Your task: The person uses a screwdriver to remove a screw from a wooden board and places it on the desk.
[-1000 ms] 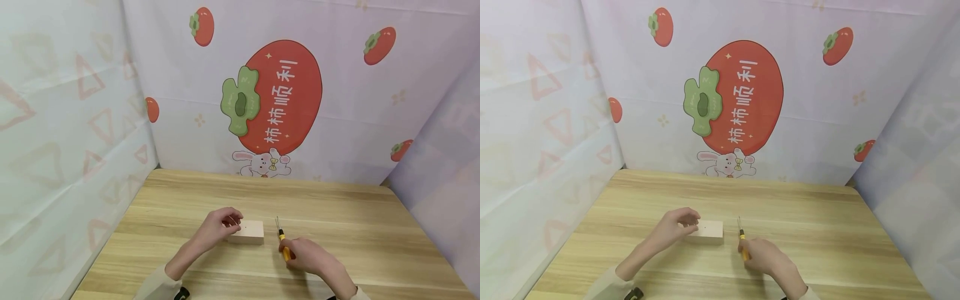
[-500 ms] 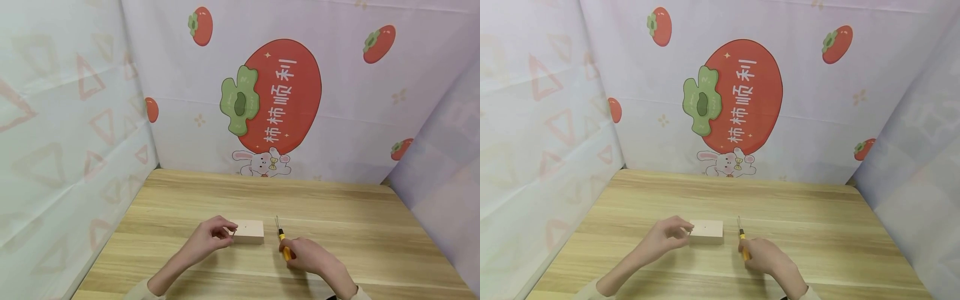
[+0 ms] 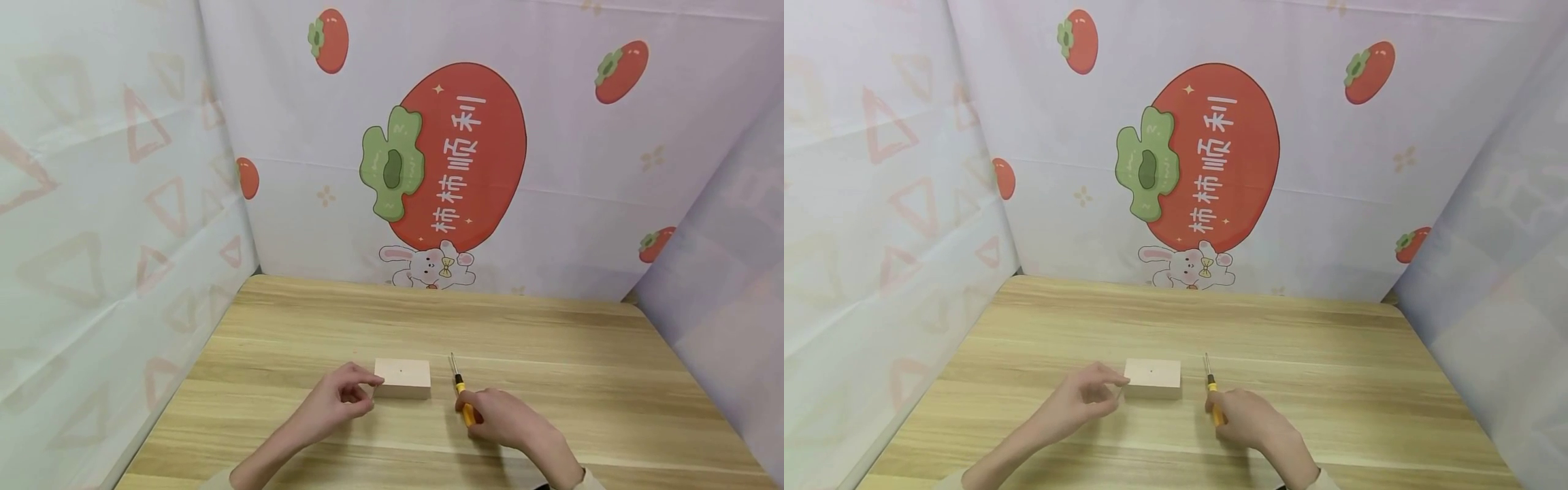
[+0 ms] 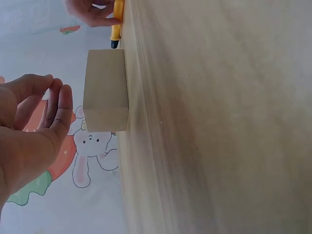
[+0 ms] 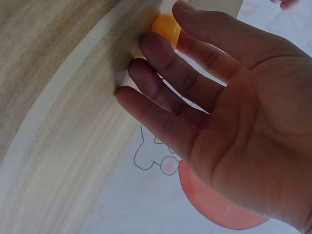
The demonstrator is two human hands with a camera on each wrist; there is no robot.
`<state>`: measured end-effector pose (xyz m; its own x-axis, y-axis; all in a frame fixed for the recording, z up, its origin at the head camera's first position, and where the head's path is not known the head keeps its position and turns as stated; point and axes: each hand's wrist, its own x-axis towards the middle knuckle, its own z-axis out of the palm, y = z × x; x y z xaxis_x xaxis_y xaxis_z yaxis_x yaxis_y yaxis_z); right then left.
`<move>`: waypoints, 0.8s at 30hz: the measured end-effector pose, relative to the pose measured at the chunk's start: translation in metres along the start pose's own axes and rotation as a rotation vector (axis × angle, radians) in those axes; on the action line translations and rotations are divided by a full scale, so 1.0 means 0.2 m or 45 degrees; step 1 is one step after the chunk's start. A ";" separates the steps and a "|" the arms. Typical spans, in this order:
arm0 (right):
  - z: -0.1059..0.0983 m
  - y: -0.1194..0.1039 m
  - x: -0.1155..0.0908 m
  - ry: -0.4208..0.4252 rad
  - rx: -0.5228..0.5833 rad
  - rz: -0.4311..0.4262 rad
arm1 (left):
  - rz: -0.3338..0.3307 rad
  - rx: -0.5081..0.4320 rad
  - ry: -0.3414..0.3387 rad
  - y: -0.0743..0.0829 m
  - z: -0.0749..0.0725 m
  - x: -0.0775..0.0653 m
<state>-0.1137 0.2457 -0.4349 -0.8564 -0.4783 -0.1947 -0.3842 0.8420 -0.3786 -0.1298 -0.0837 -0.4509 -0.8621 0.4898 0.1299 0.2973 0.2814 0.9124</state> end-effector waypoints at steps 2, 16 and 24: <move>0.00 0.00 0.00 -0.002 0.002 0.001 | -0.026 -0.032 -0.018 -0.01 0.00 -0.01; -0.01 -0.01 0.00 -0.002 -0.018 -0.004 | -0.150 -0.092 -0.080 -0.06 0.02 -0.04; -0.01 0.00 0.00 -0.012 -0.025 0.011 | -0.131 0.393 -0.109 -0.04 0.05 -0.02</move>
<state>-0.1142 0.2450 -0.4338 -0.8562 -0.4736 -0.2065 -0.3838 0.8506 -0.3594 -0.1238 -0.0798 -0.4627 -0.8605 0.5095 -0.0015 0.3323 0.5634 0.7564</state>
